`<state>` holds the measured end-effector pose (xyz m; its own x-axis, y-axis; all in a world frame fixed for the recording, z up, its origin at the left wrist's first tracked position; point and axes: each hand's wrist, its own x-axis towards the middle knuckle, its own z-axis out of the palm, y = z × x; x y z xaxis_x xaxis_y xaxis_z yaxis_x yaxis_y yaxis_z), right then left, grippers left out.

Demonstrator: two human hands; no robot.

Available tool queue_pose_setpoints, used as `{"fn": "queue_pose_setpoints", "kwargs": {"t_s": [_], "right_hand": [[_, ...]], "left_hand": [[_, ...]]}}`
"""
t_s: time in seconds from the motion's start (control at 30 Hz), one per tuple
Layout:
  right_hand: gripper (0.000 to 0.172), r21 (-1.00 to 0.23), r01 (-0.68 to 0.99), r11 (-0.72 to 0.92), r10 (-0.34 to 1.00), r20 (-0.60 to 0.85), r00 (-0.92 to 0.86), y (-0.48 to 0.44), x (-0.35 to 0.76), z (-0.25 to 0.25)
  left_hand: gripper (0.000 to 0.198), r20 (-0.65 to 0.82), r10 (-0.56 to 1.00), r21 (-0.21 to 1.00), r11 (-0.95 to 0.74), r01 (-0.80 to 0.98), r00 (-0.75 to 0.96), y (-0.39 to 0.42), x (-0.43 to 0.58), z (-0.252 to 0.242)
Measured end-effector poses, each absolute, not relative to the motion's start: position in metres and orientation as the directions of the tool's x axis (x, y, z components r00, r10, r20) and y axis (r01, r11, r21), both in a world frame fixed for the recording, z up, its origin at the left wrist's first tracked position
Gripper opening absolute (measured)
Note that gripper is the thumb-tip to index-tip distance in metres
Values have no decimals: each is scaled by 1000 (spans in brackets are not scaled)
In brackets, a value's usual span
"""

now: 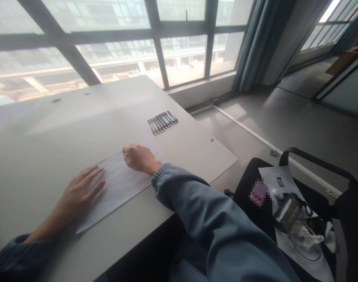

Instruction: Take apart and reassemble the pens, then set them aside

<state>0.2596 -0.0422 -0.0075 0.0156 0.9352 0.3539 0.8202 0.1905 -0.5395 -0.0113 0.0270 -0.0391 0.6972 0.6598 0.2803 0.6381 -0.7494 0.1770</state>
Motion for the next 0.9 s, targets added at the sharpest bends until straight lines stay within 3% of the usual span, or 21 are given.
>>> {"fn": "queue_pose_setpoints", "kwargs": {"t_s": [0.47, 0.73, 0.9], "right_hand": [[17, -618, 762, 193, 929, 366, 61, -40, 258, -6], [19, -707, 670, 226, 920, 382, 92, -47, 253, -4], [22, -779, 582, 234, 894, 407, 185, -49, 274, 2]], "left_hand": [[48, 359, 647, 254, -761, 597, 672, 17, -9, -30], [51, 257, 689, 248, -725, 643, 678, 3, -4, -22], [52, 276, 714, 287, -700, 654, 643, 3, -4, -26]]}}
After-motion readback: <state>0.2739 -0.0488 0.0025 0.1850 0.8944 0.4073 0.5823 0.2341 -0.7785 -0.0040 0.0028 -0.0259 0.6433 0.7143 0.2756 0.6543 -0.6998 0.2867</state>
